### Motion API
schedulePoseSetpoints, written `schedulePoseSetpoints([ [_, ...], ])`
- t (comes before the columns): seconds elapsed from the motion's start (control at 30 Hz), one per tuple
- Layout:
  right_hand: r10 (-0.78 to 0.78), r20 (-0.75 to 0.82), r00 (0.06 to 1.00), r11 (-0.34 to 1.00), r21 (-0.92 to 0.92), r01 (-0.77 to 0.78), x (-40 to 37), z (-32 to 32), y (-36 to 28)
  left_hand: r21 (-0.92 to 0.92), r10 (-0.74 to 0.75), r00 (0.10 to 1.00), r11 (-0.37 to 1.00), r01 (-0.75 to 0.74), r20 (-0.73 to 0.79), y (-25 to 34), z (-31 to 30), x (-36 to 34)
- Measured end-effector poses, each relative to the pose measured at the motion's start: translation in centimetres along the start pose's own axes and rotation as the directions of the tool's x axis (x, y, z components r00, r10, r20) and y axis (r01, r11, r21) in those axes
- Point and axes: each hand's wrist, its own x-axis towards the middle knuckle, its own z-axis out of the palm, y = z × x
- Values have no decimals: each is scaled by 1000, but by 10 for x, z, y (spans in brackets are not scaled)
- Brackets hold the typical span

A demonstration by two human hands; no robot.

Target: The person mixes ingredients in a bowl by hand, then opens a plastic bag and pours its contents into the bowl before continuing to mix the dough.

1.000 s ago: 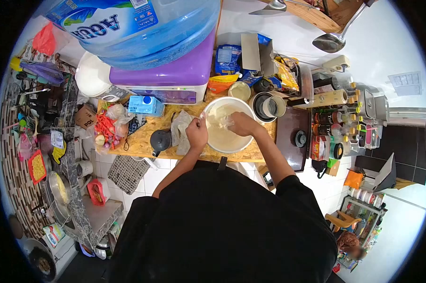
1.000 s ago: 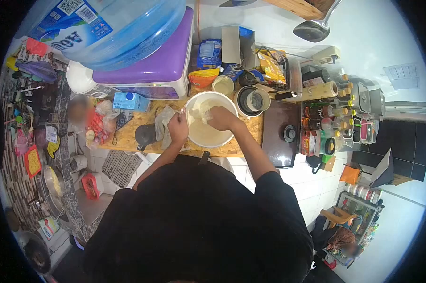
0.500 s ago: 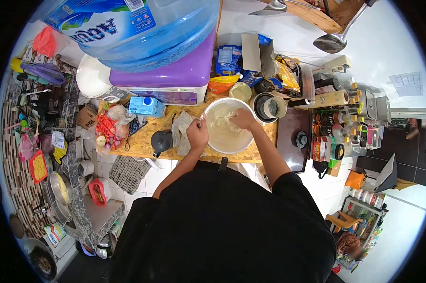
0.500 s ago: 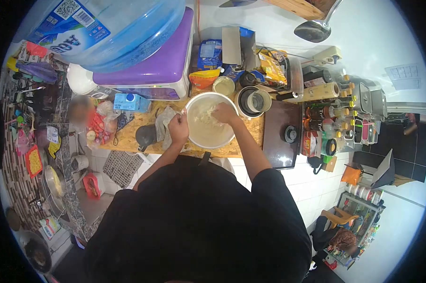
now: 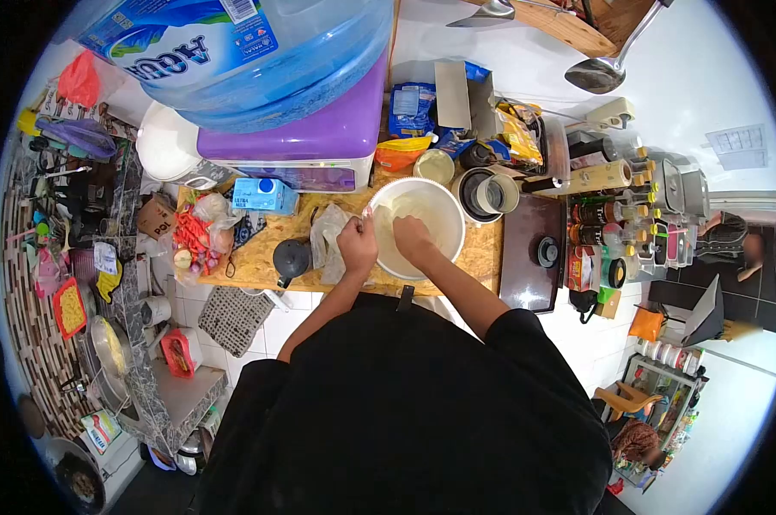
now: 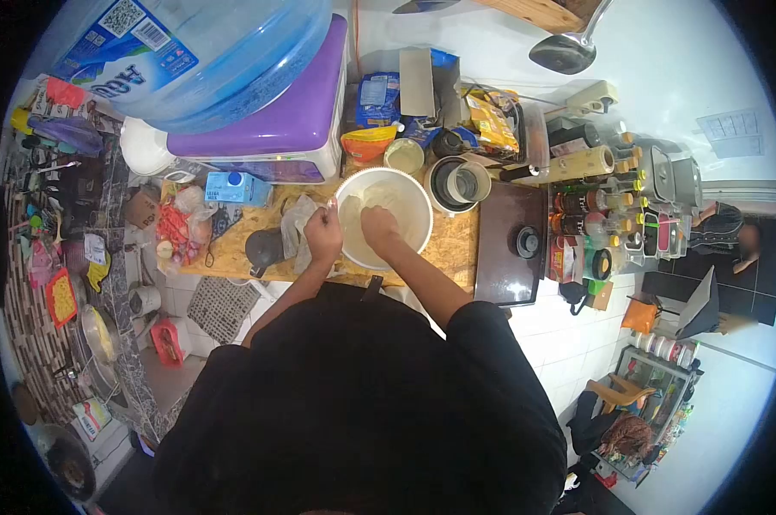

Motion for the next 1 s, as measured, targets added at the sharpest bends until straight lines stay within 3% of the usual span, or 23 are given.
schedulePoseSetpoints([
  [0.07, -15, 40, 999, 999, 46, 13, -2, -13, 4, 6, -22, 1000, 1000, 22, 2, 1, 0, 1],
  [0.27, -121, -47, 992, 988, 93, 125, -26, -72, 6, 59, -46, 999, 997, 46, -6, 1, 2, 2],
  [0.33, -249, 103, 963, 952, 207, 224, -27, -90, 12, 54, -55, 998, 997, 56, -5, 4, 0, 1],
  [0.43, -339, 184, 923, 916, 287, 280, -35, -109, 15, 46, -50, 999, 998, 51, -14, -1, 3, 2],
  [0.57, -295, 102, 950, 933, 247, 263, -40, -118, 22, 87, -34, 999, 996, 36, -23, -1, 2, 2],
  [0.63, -275, -50, 960, 936, 215, 279, -37, -117, 23, 75, -35, 999, 997, 37, -22, 1, 1, 1],
  [0.67, -275, -51, 960, 936, 215, 280, -36, -116, 22, 61, -34, 999, 998, 35, -22, 3, 1, 2],
  [0.73, -49, 2, 999, 985, 164, 48, -35, -119, 5, 68, -30, 999, 997, 31, -22, 2, 1, 2],
  [0.87, -46, -89, 995, 996, 69, 52, -8, -53, 10, 62, -20, 1000, 998, 21, -19, -2, 2, 2],
  [0.93, -172, -217, 961, 984, -93, 155, 8, 6, 27, 58, 7, 1000, 998, -6, -12, -4, 2, 1],
  [1.0, -105, -189, 976, 994, -63, 94, 14, 15, 16, 56, 37, 999, 998, -36, -10, -3, -1, 3],
])
